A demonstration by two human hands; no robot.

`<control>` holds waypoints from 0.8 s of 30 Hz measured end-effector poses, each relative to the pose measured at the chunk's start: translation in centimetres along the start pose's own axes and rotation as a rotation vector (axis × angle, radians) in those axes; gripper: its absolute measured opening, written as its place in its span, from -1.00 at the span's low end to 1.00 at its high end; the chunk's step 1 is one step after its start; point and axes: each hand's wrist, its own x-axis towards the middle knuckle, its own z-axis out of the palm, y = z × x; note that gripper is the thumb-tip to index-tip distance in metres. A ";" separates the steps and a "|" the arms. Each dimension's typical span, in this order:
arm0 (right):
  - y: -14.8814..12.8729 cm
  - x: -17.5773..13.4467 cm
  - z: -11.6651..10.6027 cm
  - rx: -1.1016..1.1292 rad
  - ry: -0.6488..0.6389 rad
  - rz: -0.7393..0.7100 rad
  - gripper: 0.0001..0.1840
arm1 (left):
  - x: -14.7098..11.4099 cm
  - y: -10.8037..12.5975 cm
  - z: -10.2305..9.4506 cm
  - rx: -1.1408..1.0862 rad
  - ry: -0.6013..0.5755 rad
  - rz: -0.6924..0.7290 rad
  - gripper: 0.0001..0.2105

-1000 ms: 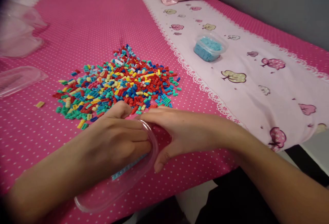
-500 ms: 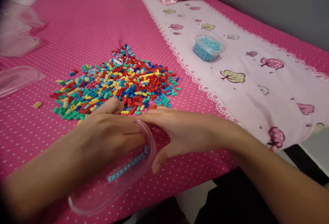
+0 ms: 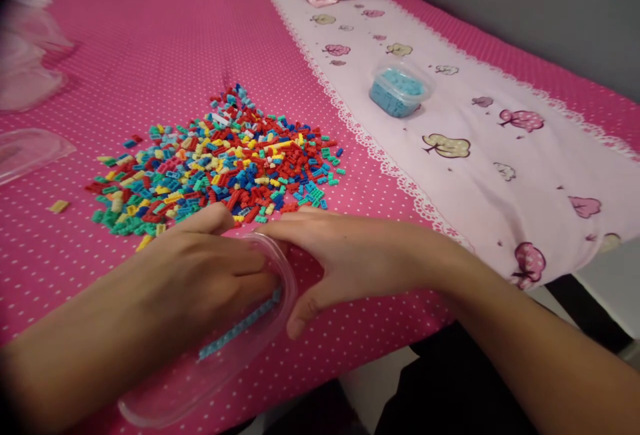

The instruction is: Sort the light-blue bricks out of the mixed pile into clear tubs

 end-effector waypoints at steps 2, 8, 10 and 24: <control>0.1 -0.1 0.0 0.007 -0.001 -0.032 -0.37 | -0.1 -0.2 -1.4 -0.045 -0.013 0.044 -0.50; 0.8 -0.3 0.2 0.011 -0.004 -0.052 -0.01 | -3.9 -6.2 -5.6 0.016 0.249 -0.211 -0.79; 1.5 -0.4 0.5 0.032 -0.005 -0.031 0.14 | -5.9 -9.2 -6.0 0.107 0.182 -0.456 -0.76; 3.6 0.9 1.0 0.210 -0.068 0.292 0.27 | -9.8 -13.2 -5.2 0.227 -0.096 -0.939 -0.78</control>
